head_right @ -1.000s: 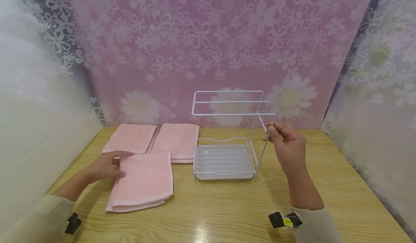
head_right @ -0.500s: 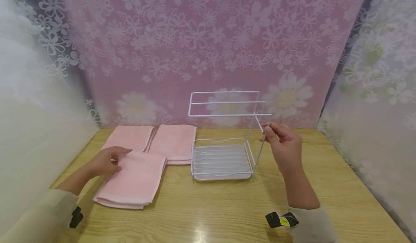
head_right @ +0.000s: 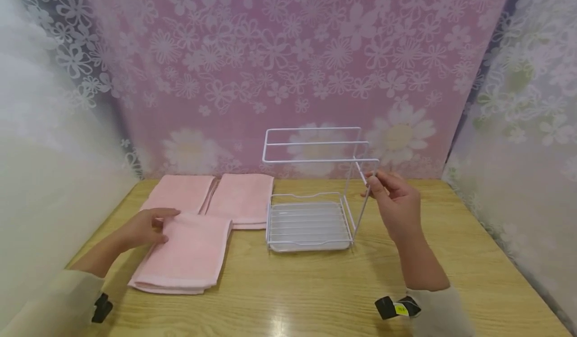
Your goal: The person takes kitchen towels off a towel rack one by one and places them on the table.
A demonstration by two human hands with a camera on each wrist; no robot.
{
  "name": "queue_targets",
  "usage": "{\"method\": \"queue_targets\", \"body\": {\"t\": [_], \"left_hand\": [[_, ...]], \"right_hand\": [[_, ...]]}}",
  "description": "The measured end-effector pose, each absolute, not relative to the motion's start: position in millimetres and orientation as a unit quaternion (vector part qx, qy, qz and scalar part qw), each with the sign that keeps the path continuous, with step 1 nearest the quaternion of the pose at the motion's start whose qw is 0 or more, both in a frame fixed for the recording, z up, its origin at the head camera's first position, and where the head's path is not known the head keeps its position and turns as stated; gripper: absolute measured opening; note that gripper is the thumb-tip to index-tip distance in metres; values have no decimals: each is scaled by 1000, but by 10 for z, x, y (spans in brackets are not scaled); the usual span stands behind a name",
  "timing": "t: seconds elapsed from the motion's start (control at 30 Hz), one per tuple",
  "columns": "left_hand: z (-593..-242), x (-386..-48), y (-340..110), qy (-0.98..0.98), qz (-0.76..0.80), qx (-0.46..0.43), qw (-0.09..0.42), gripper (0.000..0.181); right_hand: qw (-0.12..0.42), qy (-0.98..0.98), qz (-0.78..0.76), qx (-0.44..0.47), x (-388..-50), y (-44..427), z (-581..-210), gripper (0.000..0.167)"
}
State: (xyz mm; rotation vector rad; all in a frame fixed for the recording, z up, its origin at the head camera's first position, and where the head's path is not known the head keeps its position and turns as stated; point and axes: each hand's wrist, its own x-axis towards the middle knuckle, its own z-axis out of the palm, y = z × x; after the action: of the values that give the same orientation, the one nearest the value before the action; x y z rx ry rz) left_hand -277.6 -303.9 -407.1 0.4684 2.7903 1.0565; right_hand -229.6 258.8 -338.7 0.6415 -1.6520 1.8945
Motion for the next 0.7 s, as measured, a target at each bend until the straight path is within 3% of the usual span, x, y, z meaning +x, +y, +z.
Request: {"method": "queue_targets", "body": {"t": [0.37, 0.7], "left_hand": [[-3842, -2687, -2944, 916, 351, 194, 5, 60], [-3651, -2528, -2889, 890, 429, 151, -34, 63]], "right_hand": [[265, -613, 708, 231, -2224, 2613, -3324, 23], [282, -637, 696, 176, -2160, 2681, -3331, 28]]}}
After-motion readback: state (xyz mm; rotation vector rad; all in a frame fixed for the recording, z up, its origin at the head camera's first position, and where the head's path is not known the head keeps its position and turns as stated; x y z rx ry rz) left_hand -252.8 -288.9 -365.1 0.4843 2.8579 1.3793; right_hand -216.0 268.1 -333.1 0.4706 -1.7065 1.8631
